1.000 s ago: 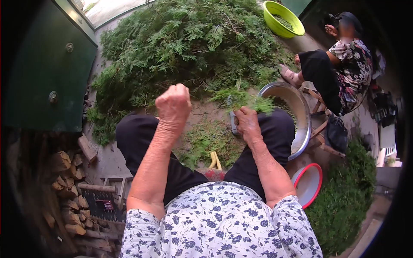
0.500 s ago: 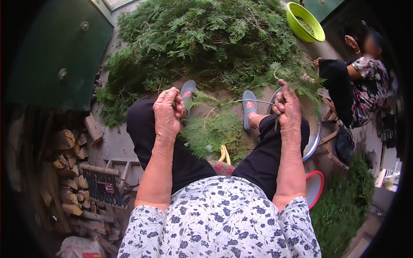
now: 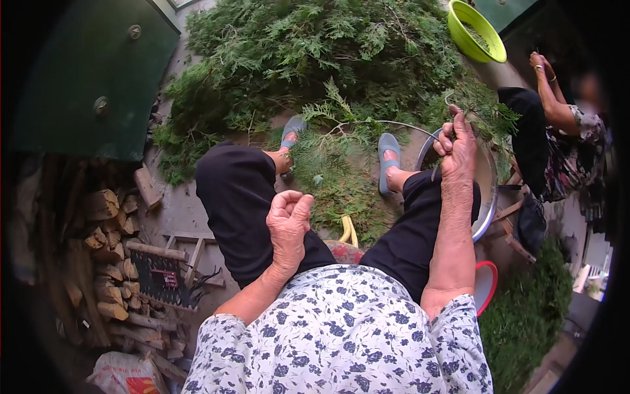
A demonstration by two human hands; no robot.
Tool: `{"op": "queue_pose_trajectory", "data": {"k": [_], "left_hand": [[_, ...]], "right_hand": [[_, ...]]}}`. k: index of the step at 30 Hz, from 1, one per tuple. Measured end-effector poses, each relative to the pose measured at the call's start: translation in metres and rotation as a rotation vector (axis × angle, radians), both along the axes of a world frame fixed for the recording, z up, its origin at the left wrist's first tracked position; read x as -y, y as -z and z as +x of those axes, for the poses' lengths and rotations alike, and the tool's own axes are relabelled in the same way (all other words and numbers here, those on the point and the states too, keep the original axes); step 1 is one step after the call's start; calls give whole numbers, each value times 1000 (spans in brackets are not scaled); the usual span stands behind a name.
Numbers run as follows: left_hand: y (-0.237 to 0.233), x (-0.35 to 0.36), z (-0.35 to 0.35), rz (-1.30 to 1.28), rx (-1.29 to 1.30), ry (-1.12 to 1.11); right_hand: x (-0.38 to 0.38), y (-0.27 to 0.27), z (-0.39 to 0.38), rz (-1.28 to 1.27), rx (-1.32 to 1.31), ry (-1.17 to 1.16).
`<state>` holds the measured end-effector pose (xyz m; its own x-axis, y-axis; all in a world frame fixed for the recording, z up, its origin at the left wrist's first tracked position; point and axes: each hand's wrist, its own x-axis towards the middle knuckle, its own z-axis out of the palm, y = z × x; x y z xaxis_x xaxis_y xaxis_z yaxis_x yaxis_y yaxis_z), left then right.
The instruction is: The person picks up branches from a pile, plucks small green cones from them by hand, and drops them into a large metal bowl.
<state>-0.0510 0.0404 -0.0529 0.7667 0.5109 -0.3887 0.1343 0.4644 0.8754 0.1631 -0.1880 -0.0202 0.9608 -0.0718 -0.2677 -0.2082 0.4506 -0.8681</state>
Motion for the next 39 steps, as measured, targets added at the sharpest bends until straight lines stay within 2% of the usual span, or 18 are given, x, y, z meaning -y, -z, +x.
{"op": "queue_pose_trajectory", "data": {"k": [1,3,8,10,12,14,16,18,22,24,26,28,30,34,36,39], "left_hand": [[-1,1,2,1,0,-3],[-3,1,6,800,90,113],[-3,1,20,839,67,104],[5,-4,24,999,158,79],[9,-6,27,958,132,54],[10,-10,27,1025,108,17],[5,-13,26,980,50,94],[10,-15,28,1110,87,145],[12,-18,29,1112,129,124],[11,-24,28,955,225,149],[-2,-30,18,292,78,182],[-3,-42,14,27,158,155],[-7,-46,8,-44,181,198],[-16,-45,1,-32,140,241],[-28,-41,-1,402,24,286],[-40,-36,-4,523,41,286]], "right_hand": [[0,0,0,16,5,-1],[-1,0,0,33,13,-5],[-3,0,-5,29,-3,9],[-3,1,-7,36,-6,9],[-3,1,-8,44,-9,8],[-1,1,-8,60,-13,7],[1,0,-7,68,-9,4],[2,0,-7,74,-5,1],[3,-2,-6,27,-10,31],[6,-1,-4,9,-7,55],[16,2,0,-19,-9,93],[28,6,5,-20,-23,104],[36,8,6,-16,-62,102],[44,7,7,-5,-60,104],[48,4,5,13,-55,99],[58,2,5,65,-23,48]]}}
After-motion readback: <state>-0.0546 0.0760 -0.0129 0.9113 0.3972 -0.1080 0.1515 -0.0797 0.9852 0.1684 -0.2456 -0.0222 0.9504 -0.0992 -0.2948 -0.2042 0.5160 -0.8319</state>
